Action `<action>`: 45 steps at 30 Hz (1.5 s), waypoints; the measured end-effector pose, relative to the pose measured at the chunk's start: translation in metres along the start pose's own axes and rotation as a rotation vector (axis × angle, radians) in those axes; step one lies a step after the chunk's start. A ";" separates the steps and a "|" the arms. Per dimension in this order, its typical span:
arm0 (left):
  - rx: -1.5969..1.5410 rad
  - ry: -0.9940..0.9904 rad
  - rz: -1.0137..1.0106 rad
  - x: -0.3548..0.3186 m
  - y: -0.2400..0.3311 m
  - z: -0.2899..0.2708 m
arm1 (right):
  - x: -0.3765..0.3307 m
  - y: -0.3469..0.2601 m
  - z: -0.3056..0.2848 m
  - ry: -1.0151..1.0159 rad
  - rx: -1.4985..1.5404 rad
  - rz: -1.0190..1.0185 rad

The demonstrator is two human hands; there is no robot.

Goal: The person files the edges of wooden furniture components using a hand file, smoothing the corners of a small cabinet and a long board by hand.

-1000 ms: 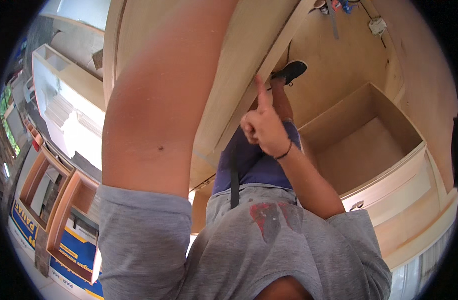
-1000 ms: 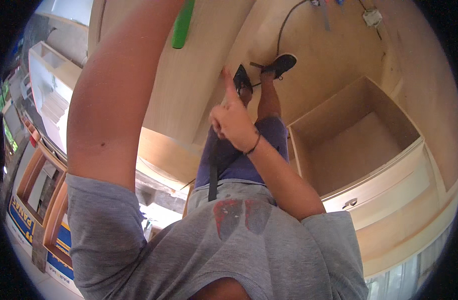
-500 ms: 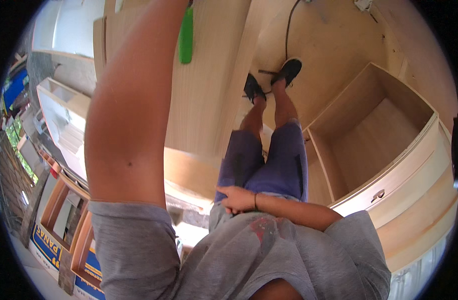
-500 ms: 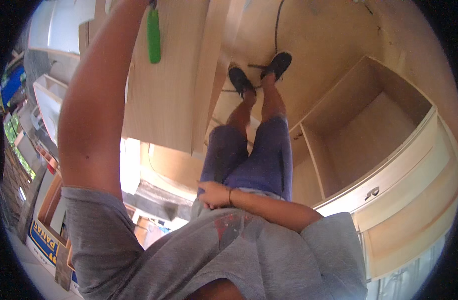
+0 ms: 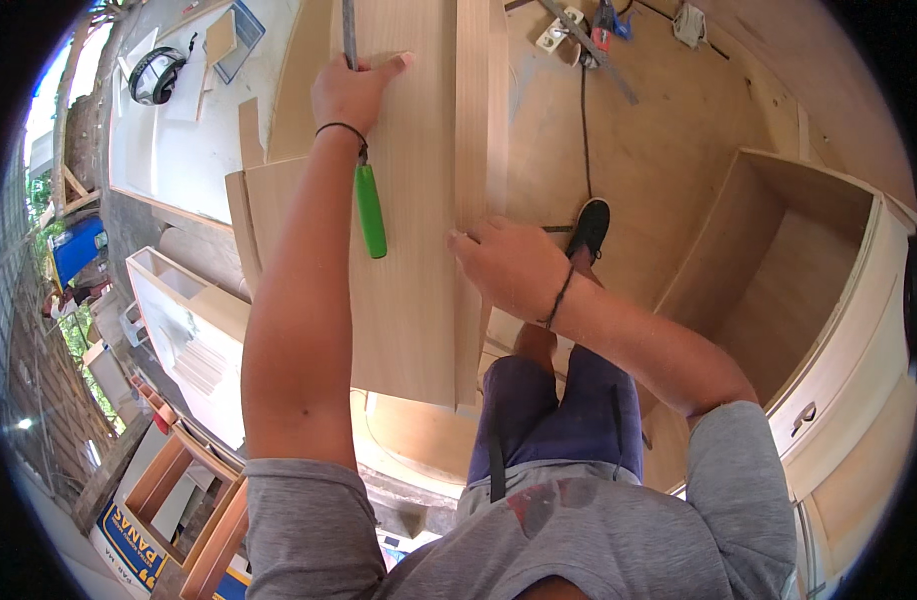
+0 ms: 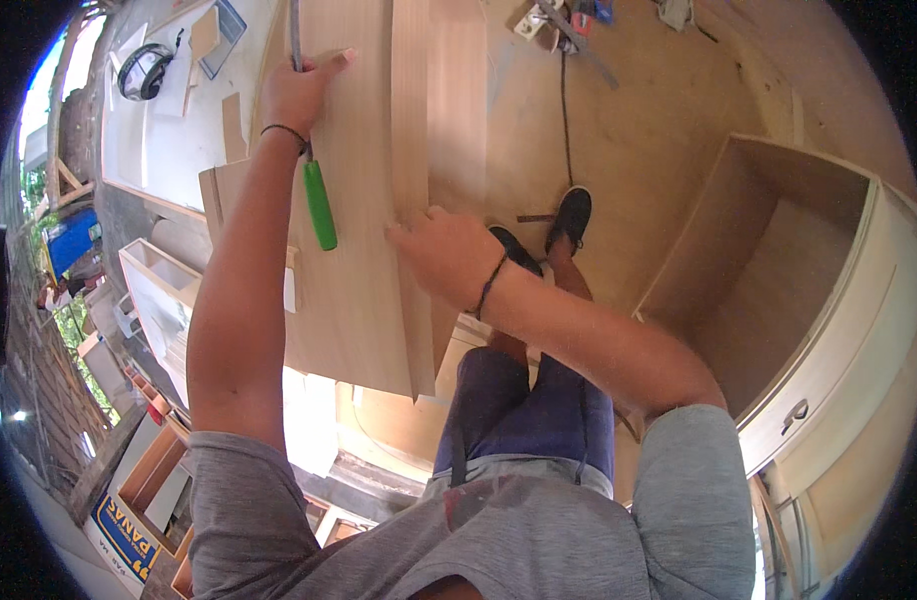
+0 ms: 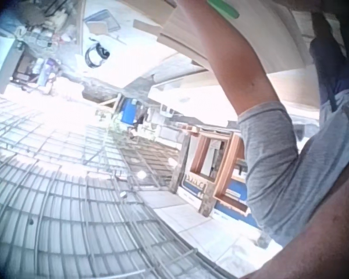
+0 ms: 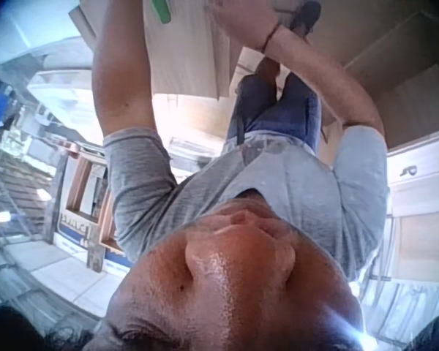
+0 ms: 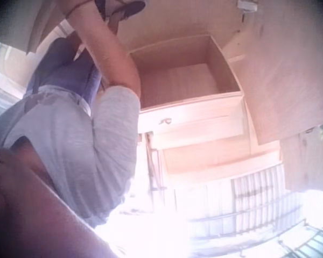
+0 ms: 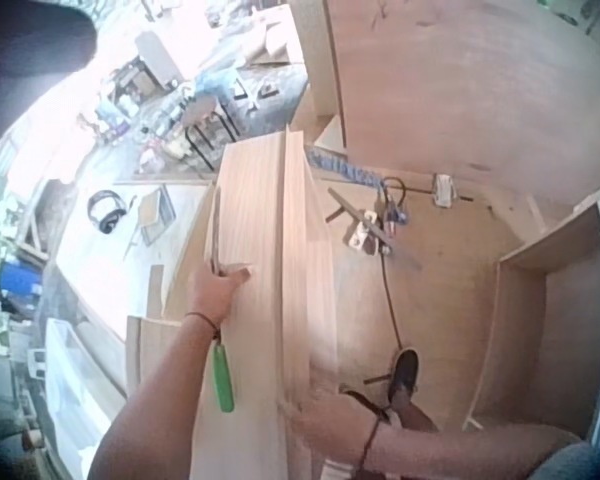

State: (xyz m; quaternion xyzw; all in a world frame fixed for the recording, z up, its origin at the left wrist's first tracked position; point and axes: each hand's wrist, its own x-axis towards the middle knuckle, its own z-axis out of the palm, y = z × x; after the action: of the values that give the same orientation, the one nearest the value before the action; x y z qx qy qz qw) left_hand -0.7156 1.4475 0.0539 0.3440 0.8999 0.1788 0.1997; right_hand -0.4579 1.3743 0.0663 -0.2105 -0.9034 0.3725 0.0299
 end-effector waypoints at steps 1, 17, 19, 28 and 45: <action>-0.001 0.010 -0.001 0.000 -0.001 0.001 | 0.000 0.000 0.005 0.031 0.013 -0.016; -0.014 0.037 -0.033 -0.007 -0.001 0.002 | 0.015 0.002 0.000 -0.111 0.065 -0.078; -0.004 0.040 -0.009 -0.010 -0.004 0.003 | 0.008 -0.001 0.002 -0.118 0.063 -0.044; -0.073 0.051 -0.033 -0.014 0.010 -0.001 | -0.025 -0.023 0.029 -0.409 0.056 -0.165; -1.130 -0.273 -0.232 -0.077 0.172 0.004 | 0.025 0.095 -0.172 0.020 0.810 0.098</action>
State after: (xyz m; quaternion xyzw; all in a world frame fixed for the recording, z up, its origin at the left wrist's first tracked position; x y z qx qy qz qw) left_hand -0.5664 1.5151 0.1478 0.1039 0.6633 0.5614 0.4839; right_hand -0.4101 1.5586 0.1226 -0.2283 -0.6722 0.6970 0.1013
